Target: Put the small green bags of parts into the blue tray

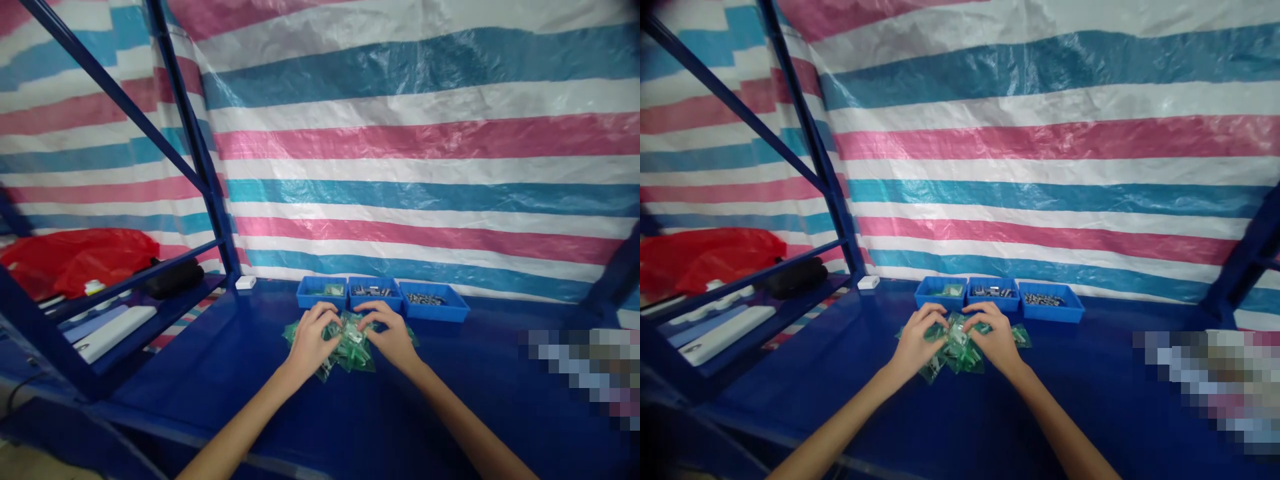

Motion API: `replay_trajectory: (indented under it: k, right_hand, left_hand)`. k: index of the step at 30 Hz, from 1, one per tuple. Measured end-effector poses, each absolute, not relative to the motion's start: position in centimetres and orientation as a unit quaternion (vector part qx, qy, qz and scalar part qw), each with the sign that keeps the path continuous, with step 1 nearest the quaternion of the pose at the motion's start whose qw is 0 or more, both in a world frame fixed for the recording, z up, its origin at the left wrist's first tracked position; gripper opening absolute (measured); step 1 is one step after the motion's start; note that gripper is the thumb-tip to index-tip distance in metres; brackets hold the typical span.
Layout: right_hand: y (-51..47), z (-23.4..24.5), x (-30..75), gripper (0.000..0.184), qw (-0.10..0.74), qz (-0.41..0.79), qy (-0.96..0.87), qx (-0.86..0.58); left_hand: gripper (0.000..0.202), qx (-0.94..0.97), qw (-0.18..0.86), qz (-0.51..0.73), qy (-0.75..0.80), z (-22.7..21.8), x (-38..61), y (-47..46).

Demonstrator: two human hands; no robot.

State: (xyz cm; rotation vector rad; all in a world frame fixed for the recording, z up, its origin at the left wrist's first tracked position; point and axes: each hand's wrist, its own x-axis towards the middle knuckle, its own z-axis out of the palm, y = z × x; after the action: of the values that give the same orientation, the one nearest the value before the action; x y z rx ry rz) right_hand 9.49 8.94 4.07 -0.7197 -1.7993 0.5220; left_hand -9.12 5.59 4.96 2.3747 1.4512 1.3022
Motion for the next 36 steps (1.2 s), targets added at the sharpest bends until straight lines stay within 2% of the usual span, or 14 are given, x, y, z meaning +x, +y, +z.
replay_trajectory:
  k: [2, 4, 6, 11, 14, 19, 24, 28, 30, 33, 36]
  right_hand:
    - [9.0, 4.0, 9.5, 0.013, 0.534, 0.244, -0.739, -0.330]
    - [9.3, 3.9, 9.9, 0.023, 0.532, 0.275, -0.720, -0.351]
    - [9.9, 4.0, 10.5, 0.027, 0.532, 0.279, -0.712, -0.364]
    - [11.0, 4.3, 12.5, 0.020, 0.513, 0.122, -0.714, -0.461]
    - [11.0, 4.7, 13.0, 0.018, 0.474, 0.030, -0.732, -0.489]
    - [11.0, 5.3, 13.2, 0.022, 0.440, -0.007, -0.743, -0.505]
    - [11.4, 5.2, 14.1, 0.022, 0.336, 0.055, -0.726, -0.598]
    - [11.8, 4.3, 15.7, 0.011, 0.229, 0.116, -0.744, -0.617]
    - [12.1, 3.8, 16.8, 0.019, 0.174, 0.128, -0.743, -0.634]
    - [12.5, 3.2, 18.1, 0.045, 0.122, 0.118, -0.724, -0.668]
    - [12.9, 2.7, 18.3, 0.056, 0.101, 0.098, -0.708, -0.692]
  left_hand:
    - [0.009, 0.758, 0.058, 0.441, 0.477, 5.3, -10.0, 6.7]
    - [0.018, 0.724, 0.070, 0.470, 0.501, 5.9, -11.5, 8.8]
    - [0.021, 0.708, 0.044, 0.454, 0.539, 6.9, -13.5, 11.6]
    - [0.020, 0.728, -0.055, 0.244, 0.638, 7.8, -17.6, 17.6]
    - [0.021, 0.730, -0.067, 0.218, 0.644, 6.6, -17.7, 19.2]
    - [0.020, 0.732, -0.071, 0.205, 0.646, 4.9, -16.5, 20.4]
    - [0.030, 0.744, -0.094, 0.217, 0.626, 5.1, -15.8, 20.4]
    - [0.019, 0.749, -0.090, 0.225, 0.617, 4.8, -14.5, 19.0]
    - [0.024, 0.730, -0.108, 0.261, 0.622, 4.6, -13.3, 17.7]
    - [0.025, 0.717, -0.136, 0.342, 0.591, 4.9, -10.4, 14.6]
    - [0.022, 0.773, -0.093, 0.354, 0.518, 5.8, -6.8, 11.1]
